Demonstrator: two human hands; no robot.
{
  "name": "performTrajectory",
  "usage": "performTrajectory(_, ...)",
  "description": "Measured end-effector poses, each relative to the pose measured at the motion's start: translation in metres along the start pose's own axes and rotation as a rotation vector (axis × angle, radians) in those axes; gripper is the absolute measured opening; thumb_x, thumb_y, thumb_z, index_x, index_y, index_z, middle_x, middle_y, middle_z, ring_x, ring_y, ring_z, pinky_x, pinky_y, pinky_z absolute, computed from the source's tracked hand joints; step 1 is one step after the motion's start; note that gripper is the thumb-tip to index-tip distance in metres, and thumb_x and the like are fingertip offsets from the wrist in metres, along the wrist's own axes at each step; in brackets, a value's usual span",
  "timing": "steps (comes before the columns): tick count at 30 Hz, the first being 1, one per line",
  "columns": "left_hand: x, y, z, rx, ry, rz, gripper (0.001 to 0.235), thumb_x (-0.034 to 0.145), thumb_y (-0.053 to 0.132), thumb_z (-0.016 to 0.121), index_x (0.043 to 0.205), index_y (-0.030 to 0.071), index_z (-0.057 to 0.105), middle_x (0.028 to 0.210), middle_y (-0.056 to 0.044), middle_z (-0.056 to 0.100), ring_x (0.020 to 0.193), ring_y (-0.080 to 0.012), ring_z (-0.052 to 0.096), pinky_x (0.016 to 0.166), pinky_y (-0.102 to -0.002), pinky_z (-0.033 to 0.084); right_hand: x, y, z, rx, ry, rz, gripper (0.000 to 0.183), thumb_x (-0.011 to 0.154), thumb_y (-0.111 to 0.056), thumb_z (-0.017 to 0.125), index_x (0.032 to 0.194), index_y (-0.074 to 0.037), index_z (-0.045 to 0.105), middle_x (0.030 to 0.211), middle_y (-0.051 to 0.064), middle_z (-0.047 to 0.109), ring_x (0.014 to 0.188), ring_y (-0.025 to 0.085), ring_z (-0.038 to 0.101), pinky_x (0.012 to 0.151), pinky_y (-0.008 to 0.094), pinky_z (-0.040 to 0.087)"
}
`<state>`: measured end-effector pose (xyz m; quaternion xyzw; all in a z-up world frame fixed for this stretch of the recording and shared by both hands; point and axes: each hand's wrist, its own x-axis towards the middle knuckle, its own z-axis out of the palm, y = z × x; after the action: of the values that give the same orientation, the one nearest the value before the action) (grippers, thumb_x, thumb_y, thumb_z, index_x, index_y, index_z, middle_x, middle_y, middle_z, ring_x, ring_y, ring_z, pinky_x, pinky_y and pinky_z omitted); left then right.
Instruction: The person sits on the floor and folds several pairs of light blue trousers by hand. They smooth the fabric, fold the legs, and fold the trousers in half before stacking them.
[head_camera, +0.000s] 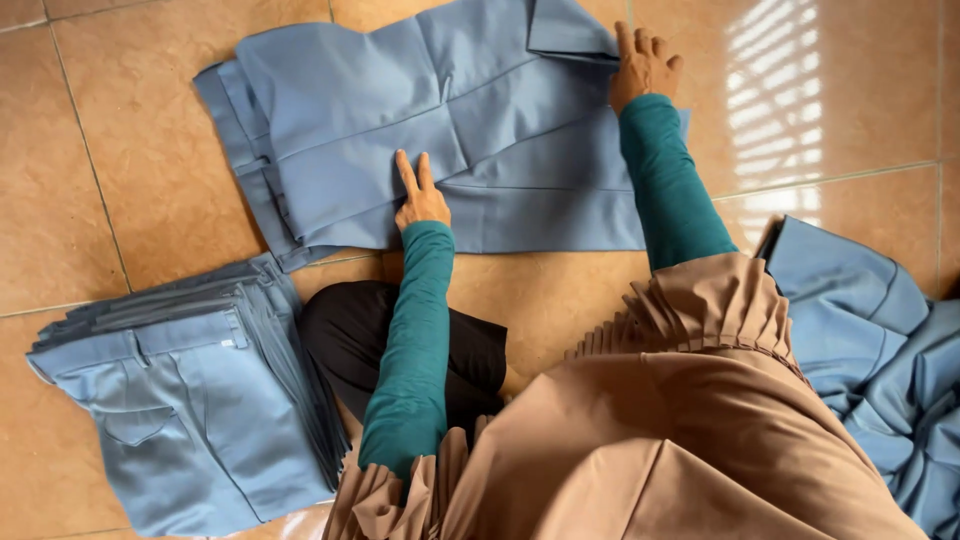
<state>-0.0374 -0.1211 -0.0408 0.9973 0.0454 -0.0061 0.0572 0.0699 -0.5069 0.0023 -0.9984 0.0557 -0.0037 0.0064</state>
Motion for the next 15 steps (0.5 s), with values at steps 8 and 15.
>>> performTrajectory(8,0.013,-0.023,-0.036,-0.554,0.487,-0.043,0.039,0.107,0.01,0.049,0.135,0.031,0.065,0.149,0.005,0.057,0.127,-0.0187,0.068,0.099,-0.029,0.059,0.021,0.057,0.032,0.783,0.383,-0.017,0.035,0.098,-0.009,0.074,0.075,-0.011,0.047,0.071,0.0,0.042,0.073,0.012,0.042,0.066,0.039,0.034)
performTrajectory(15,-0.035,-0.05,-0.066,-0.754,0.418,0.095,0.04,0.104,-0.008,0.051,0.135,0.012,0.068,0.152,-0.008,0.053,0.132,-0.0242,0.063,0.112,-0.032,0.054,-0.156,0.04,-0.087,1.489,0.127,0.491,0.018,0.092,-0.024,0.076,0.103,-0.01,0.076,0.097,-0.008,0.071,0.091,0.005,0.062,0.085,0.02,0.054)
